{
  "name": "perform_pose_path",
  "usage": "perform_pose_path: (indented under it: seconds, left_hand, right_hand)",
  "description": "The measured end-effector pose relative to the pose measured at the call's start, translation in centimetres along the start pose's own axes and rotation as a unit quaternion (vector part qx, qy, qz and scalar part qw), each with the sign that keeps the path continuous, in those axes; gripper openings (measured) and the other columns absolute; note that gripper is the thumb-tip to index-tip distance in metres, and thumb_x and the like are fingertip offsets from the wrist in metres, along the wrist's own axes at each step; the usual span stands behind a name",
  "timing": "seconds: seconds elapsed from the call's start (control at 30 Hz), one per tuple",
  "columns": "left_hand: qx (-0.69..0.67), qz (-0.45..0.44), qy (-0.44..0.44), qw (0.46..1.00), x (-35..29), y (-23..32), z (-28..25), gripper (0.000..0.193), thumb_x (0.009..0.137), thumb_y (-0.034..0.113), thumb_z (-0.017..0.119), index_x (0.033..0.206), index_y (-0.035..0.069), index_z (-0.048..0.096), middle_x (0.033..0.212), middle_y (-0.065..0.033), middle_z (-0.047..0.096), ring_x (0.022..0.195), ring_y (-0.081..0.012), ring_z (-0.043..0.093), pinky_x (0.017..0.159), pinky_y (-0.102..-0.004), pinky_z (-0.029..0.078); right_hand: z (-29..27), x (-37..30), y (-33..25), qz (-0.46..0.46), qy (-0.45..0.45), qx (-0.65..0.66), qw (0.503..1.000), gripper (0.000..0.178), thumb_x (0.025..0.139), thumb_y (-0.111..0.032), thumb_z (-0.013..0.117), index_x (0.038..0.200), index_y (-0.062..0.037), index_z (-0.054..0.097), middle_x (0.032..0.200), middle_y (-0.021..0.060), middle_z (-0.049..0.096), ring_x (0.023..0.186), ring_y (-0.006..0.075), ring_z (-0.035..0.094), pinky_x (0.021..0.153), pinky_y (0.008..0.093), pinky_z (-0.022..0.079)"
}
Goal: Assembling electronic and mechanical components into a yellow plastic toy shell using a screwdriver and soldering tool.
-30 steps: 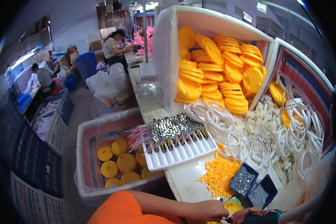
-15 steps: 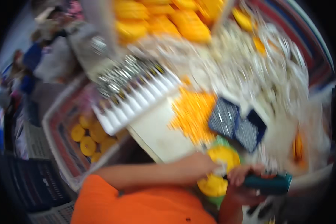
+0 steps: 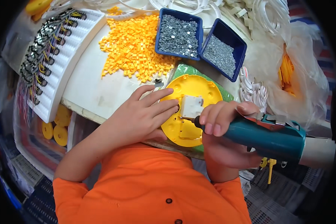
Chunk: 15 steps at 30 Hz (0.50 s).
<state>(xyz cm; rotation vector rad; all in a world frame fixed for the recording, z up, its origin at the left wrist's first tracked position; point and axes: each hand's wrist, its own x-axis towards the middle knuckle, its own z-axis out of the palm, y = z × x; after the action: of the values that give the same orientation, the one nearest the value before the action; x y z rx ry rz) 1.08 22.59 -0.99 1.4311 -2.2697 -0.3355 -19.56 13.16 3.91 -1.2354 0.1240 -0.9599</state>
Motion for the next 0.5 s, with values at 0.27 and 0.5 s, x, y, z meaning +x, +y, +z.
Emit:
perform_pose_path:
  seconds: [0.27,0.5]
  left_hand:
    - [-0.036,0.027,0.019,0.999,0.1,-1.2,0.0,0.063,0.074,0.044,0.076,0.124,0.007,0.067,0.135,-0.0016,0.061,0.139,-0.0235,0.047,0.114,-0.0492,0.031]
    - [-0.034,0.025,0.02,0.999,0.2,-1.6,-0.1,0.065,0.07,0.044,0.078,0.123,0.008,0.067,0.131,-0.0007,0.063,0.138,-0.0226,0.047,0.115,-0.0482,0.031]
  right_hand:
    - [0.6,0.4,2.3,-0.011,-0.001,0.022,1.0,0.094,0.083,-0.08,0.056,0.137,-0.0044,0.047,0.089,0.0109,0.062,0.08,0.0239,0.06,0.08,0.0406,0.048]
    - [0.9,0.6,2.7,0.0,0.024,0.017,1.0,0.096,0.081,-0.08,0.058,0.136,-0.0024,0.046,0.086,0.0115,0.061,0.079,0.0238,0.059,0.079,0.0403,0.048]
